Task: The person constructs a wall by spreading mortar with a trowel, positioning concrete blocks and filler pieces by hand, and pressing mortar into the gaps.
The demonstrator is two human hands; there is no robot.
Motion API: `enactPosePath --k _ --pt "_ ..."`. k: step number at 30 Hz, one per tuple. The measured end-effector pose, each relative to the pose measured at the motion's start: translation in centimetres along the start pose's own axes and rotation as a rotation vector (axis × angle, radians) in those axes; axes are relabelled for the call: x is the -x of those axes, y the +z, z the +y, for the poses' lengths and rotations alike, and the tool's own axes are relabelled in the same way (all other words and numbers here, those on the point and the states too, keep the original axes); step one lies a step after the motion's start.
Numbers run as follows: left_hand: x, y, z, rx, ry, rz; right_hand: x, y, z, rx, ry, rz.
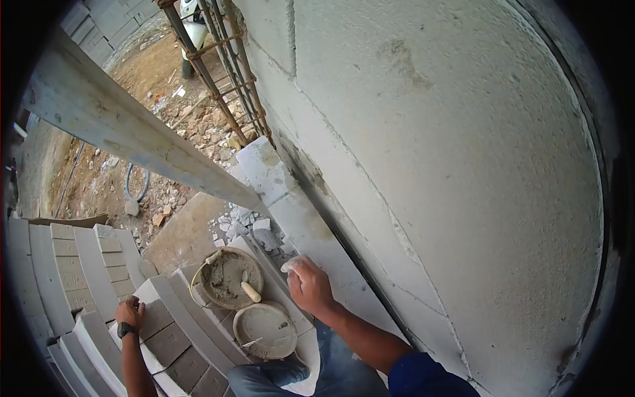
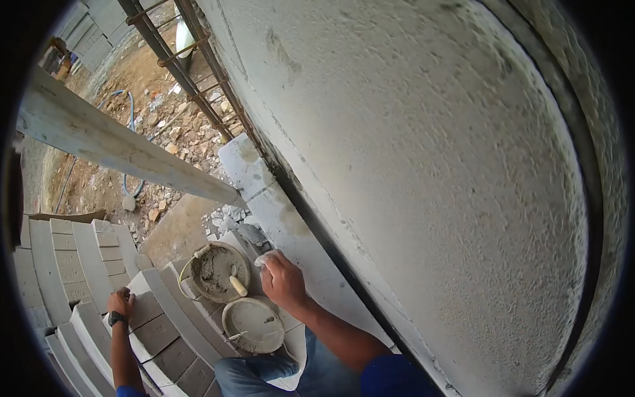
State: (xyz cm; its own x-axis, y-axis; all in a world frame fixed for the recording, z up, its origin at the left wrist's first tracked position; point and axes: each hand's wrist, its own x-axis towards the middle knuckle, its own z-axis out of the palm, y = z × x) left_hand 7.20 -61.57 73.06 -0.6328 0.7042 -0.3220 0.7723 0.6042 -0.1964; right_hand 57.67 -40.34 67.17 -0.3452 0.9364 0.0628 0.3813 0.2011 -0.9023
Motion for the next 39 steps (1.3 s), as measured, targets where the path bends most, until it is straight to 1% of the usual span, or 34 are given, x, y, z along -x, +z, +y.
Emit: enactPosePath --k 3,5,7,9,11,12,15,17,18,19,20,22,24,25,26,27,28,30,32,33,34,35,37,39 --pt "-0.3 -0.4 0.2 -0.009 -0.021 -0.058 2.4 2.3 2.5 0.002 0.036 -0.055" --pt "-0.1 -1.1 0.7 0.100 -0.026 -0.088 3.7 3.3 3.2 0.032 0.158 -0.145" --pt "-0.1 -3.0 3.1 0.118 -0.158 -0.107 6.1 5.5 5.5 0.018 0.275 -0.249" --pt "-0.6 -1.0 1.2 0.130 -0.106 -0.034 8.2 8.4 9.0 0.111 0.362 -0.300" --pt "-0.3 -2.0 2.5 0.122 -0.108 -0.051 9.8 11.2 13.1 0.086 0.589 -0.383" --pt "-0.1 -2.2 2.7 0.121 -0.111 -0.037 10.1 12.5 14.5 0.101 0.663 -0.384" --pt "-0.3 -1.8 2.3 0.153 -0.113 0.007 11.0 17.2 21.0 0.105 0.772 -0.406" --pt "-0.8 -1.2 1.7 0.212 -0.119 0.032 11.2 21.4 26.8 -0.007 0.967 -0.388" --pt "-0.9 -1.1 1.7 0.242 -0.138 0.040 9.7 22.4 27.4 -0.049 1.051 -0.391" --pt "-0.9 -1.1 1.8 0.260 -0.146 0.032 9.3 24.6 30.5 -0.013 1.044 -0.366" --pt "-0.9 -1.1 2.0 0.276 -0.151 0.019 8.9 26.9 34.6 0.100 1.011 -0.396" --pt "-1.4 -0.8 2.3 0.295 -0.156 0.024 4.4 28.6 35.2 0.348 0.822 -0.497" --pt "-1.4 0.0 1.9 0.312 -0.167 0.023 0.6 31.5 37.2 0.582 0.800 -0.505" --pt "-1.5 0.5 1.6 0.323 -0.175 0.009 -1.0 33.0 38.2 0.633 0.766 -0.489" --pt "-1.5 0.7 1.6 0.313 -0.184 0.009 -2.5 34.2 39.3 0.733 0.659 -0.526" --pt "-1.4 1.0 1.7 0.300 -0.197 0.013 -3.2 35.4 40.6 0.794 0.523 -0.474" --pt "-1.3 1.2 1.3 0.258 -0.194 0.008 -3.9 36.4 41.8 0.877 0.418 -0.479" --pt "-1.0 1.5 0.8 0.185 -0.192 0.033 -4.4 38.7 45.3 1.001 0.354 -0.453" --pt "-0.6 2.4 1.2 0.222 -0.214 0.121 -3.7 40.1 49.8 1.038 0.328 -0.478" --pt "-0.6 2.4 1.3 0.243 -0.222 0.157 -3.4 40.4 50.4 1.063 0.321 -0.495" --pt "-0.7 1.0 0.4 0.264 -0.294 -0.031 -3.3 40.2 50.7 1.066 0.314 -0.550" --pt "-0.7 1.0 0.3 0.271 -0.278 -0.024 -2.5 39.6 50.4 1.037 0.299 -0.617" --pt "-0.8 1.2 0.8 0.309 -0.251 0.013 -2.0 37.1 46.5 0.992 0.251 -0.730" --pt "-1.2 0.7 1.6 0.332 -0.235 0.009 -2.1 35.3 42.3 0.828 0.433 -0.699"
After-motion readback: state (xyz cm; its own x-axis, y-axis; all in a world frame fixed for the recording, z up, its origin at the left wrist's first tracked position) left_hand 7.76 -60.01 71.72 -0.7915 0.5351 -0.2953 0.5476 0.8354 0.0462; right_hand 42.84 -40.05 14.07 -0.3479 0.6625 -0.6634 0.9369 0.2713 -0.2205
